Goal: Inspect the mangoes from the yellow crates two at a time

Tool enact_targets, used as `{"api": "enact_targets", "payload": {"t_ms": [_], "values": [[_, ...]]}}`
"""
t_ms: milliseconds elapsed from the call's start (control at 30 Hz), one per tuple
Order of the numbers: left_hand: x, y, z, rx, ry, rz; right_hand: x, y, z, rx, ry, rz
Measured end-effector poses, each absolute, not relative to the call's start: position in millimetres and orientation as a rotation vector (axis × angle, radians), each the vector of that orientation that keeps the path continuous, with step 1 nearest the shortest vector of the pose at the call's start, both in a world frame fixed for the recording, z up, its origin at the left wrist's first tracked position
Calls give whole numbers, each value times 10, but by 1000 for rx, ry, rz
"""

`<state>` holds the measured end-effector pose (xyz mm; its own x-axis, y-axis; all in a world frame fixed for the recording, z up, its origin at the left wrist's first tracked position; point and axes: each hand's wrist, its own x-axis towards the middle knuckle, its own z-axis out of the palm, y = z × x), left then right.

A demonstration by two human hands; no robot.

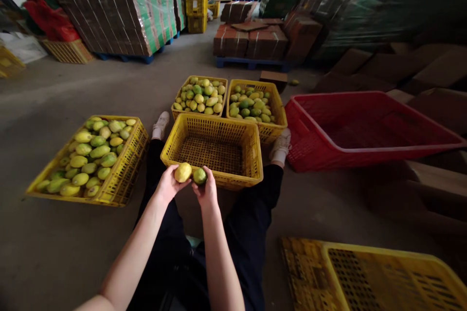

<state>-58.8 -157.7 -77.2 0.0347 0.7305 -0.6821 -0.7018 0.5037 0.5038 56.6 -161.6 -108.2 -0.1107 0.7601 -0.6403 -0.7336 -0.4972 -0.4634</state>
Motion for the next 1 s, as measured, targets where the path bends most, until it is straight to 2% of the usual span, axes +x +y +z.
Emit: {"api": "enact_targets", "payload": {"t_ms": [300,600,833,1000], "values": [[-727,-1618,-823,-7,666,1044,652,-1672,-1017,-739,-399,1725],[-649,-1579,-914,-185,683,1071,598,-1702,-1111,-757,-84,1863],[-877,-1354,-1217,-321,1047,1223,632,-1717,-1441,-1153,14,1786],[-960,-875,-1424,230,1429,1246,802,-1801,-1590,-1252,-13,1730]]}}
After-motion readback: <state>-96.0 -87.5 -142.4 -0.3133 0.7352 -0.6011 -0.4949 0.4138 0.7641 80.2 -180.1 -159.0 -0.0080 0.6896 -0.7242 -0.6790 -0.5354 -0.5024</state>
